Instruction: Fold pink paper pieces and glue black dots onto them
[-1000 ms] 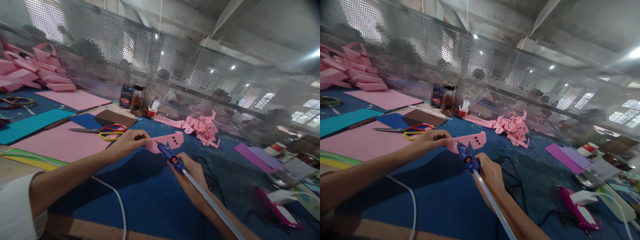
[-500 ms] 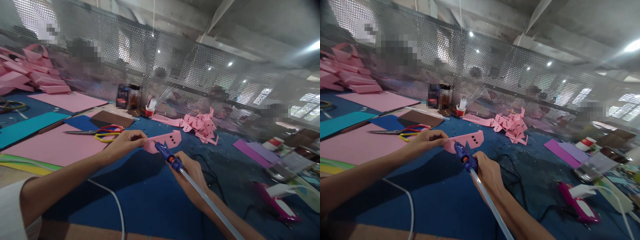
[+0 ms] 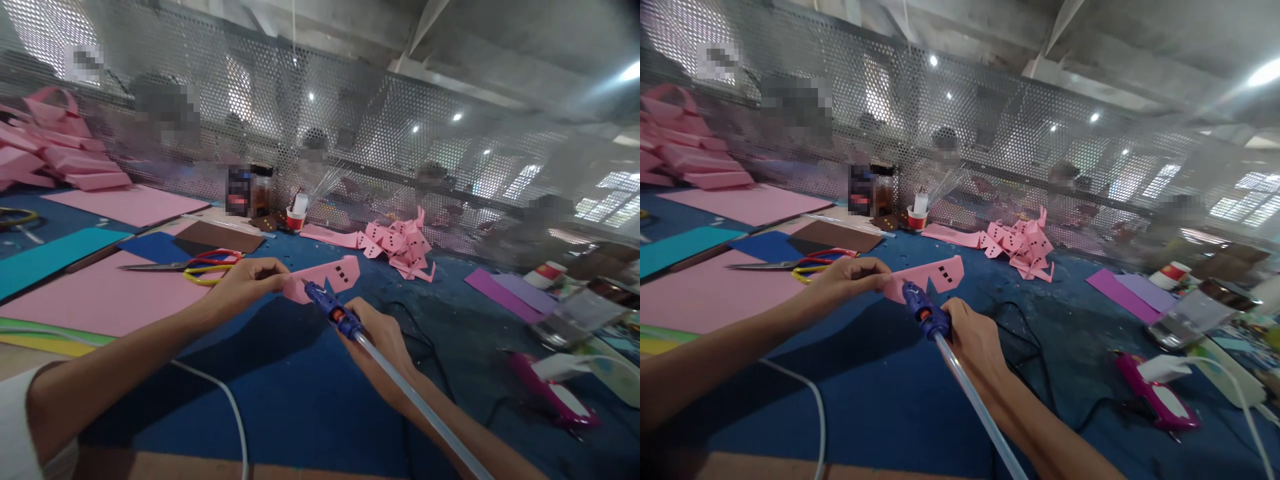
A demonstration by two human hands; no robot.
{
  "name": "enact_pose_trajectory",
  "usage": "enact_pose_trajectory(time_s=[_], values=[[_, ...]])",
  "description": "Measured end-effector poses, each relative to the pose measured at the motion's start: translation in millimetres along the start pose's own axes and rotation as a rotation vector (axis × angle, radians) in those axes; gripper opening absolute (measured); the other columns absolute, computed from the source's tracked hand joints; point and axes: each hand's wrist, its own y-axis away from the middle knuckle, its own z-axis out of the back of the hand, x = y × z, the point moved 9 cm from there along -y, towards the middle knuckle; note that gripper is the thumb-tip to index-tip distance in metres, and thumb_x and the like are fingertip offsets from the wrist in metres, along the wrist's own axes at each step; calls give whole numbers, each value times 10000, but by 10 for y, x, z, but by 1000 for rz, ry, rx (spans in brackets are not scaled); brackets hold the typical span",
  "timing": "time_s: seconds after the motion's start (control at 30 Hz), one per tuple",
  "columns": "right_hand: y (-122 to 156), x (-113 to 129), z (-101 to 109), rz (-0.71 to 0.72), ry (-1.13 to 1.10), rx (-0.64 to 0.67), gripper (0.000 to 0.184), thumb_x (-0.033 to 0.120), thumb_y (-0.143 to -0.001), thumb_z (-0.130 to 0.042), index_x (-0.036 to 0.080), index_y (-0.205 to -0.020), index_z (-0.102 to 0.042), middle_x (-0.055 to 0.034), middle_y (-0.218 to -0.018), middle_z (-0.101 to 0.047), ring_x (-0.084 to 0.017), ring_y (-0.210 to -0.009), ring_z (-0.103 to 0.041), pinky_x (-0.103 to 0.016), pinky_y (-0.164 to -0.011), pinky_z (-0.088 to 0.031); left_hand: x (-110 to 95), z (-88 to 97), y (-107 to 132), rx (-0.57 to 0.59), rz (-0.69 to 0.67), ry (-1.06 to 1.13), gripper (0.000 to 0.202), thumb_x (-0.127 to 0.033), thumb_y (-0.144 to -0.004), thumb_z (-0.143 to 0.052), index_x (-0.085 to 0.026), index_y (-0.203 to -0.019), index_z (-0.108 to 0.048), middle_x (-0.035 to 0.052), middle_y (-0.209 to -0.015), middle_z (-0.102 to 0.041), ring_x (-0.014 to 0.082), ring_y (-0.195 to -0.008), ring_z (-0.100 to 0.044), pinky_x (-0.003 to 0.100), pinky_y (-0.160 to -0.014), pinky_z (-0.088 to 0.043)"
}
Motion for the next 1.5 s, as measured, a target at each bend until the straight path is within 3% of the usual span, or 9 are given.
enact_pose_trajectory(time_s=[0.33, 0.53, 0.63, 0.77, 0.97, 1.1, 1.3, 1.5], values=[[-27, -179, -45, -116, -244, -67, 336, 509, -902, -621, 206, -774, -555, 48, -601, -489, -110, -540, -447, -220, -523, -369, -2, 6, -7, -12, -1, 80, 219, -382, -830, -643, -179, -771, -696, -9, -711, -634, 145, -706, -563, 263, -681, -433], [-43, -318, -190, -268, -419, 67, 403, 588, -880, -614, 186, -877, -638, 44, -557, -528, -126, -511, -535, -235, -519, -433, 61, 35, -28, -23, 38, 173, 204, -371, -811, -663, -175, -778, -707, 7, -730, -654, 144, -713, -568, 263, -694, -451], [-65, -304, -199, -301, -503, 109, 370, 552, -881, -629, 183, -913, -639, 60, -527, -517, -115, -493, -524, -227, -522, -439, 119, 168, -48, -67, 61, 159, 208, -377, -789, -667, -175, -774, -716, 15, -731, -672, 148, -708, -579, 266, -688, -458], [-130, -296, -202, -302, -525, 157, 321, 504, -897, -622, 183, -897, -623, 69, -502, -519, -105, -474, -515, -229, -547, -450, 264, 488, -53, -161, 125, 129, 226, -399, -743, -703, -176, -774, -724, 6, -733, -687, 139, -699, -587, 250, -686, -459], [-313, -384, -212, -337, -418, 208, 318, 514, -907, -604, 197, -896, -616, 67, -478, -517, -119, -501, -532, -226, -538, -436, 493, 919, -19, -248, 207, 113, 267, -404, -752, -712, -148, -828, -706, 2, -738, -678, 143, -725, -592, 248, -702, -452], [-494, -409, -310, -359, -357, 278, 321, 517, -912, -599, 198, -898, -633, 62, -484, -518, -118, -507, -530, -218, -512, -409, 668, 1112, 17, -330, 278, 83, 274, -427, -739, -710, -161, -803, -702, 19, -798, -711, 161, -755, -628, 252, -698, -466], [-720, -440, -607, -332, -339, 366, 312, 498, -911, -611, 188, -888, -635, 62, -525, -515, -100, -489, -503, -217, -496, -388, 923, 1242, 49, -366, 280, 65, 259, -461, -771, -720, -205, -813, -729, -2, -852, -733, 158, -791, -639, 221, -699, -464], [-684, -582, -753, -390, -344, 405, 306, 496, -920, -594, 195, -936, -649, 60, -528, -497, -113, -494, -500, -226, -493, -394, 978, 1227, 99, -362, 317, 117, 217, -428, -809, -699, -212, -819, -722, -13, -781, -711, 150, -766, -620, 219, -701, -456]])
